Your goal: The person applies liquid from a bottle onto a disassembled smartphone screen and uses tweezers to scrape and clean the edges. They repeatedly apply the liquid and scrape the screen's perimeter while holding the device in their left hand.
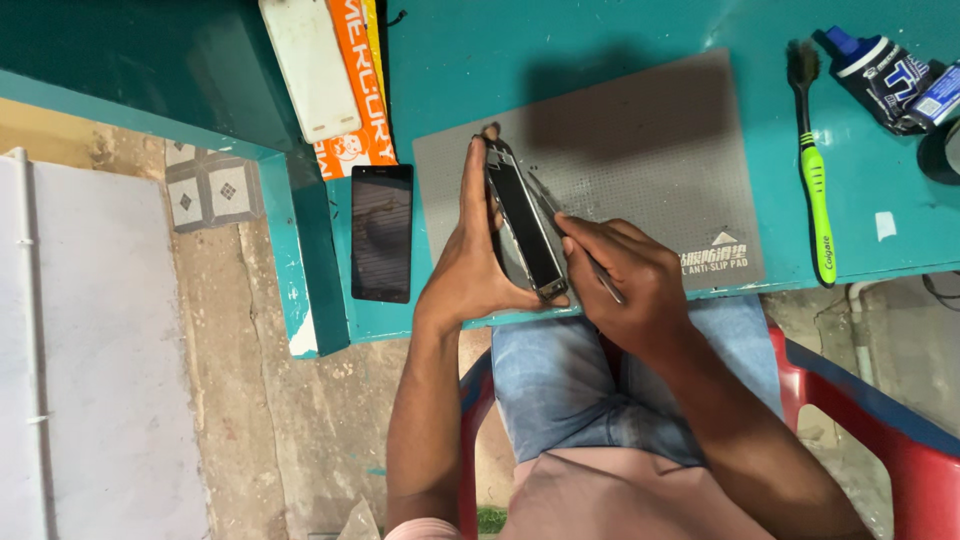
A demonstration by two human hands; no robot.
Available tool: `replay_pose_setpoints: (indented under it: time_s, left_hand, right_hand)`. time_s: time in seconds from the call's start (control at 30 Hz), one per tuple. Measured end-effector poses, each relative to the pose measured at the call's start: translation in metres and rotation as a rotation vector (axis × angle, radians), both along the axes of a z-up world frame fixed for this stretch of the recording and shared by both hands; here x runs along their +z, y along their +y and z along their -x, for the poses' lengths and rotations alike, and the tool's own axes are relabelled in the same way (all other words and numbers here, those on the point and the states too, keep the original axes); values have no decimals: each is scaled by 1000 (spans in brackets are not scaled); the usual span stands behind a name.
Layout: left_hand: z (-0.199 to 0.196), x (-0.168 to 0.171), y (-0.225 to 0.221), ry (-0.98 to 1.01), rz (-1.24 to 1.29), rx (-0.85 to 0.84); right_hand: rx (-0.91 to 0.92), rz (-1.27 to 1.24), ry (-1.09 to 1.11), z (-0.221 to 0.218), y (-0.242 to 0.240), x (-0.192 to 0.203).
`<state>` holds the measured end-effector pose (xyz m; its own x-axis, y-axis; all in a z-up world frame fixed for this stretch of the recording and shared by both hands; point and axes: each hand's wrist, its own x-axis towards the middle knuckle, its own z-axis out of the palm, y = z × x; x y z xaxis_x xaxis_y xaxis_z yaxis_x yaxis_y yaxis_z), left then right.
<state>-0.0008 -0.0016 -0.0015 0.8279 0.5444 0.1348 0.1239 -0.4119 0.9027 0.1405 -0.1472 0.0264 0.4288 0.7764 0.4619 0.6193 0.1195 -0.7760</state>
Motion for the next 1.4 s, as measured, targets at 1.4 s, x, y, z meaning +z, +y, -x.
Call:
replay_pose_setpoints:
  time_s: [1.4]
  left_hand:
    - [51, 61, -51, -646, 79, -366]
  right_hand:
    - [-126, 66, -50, 5, -29, 59]
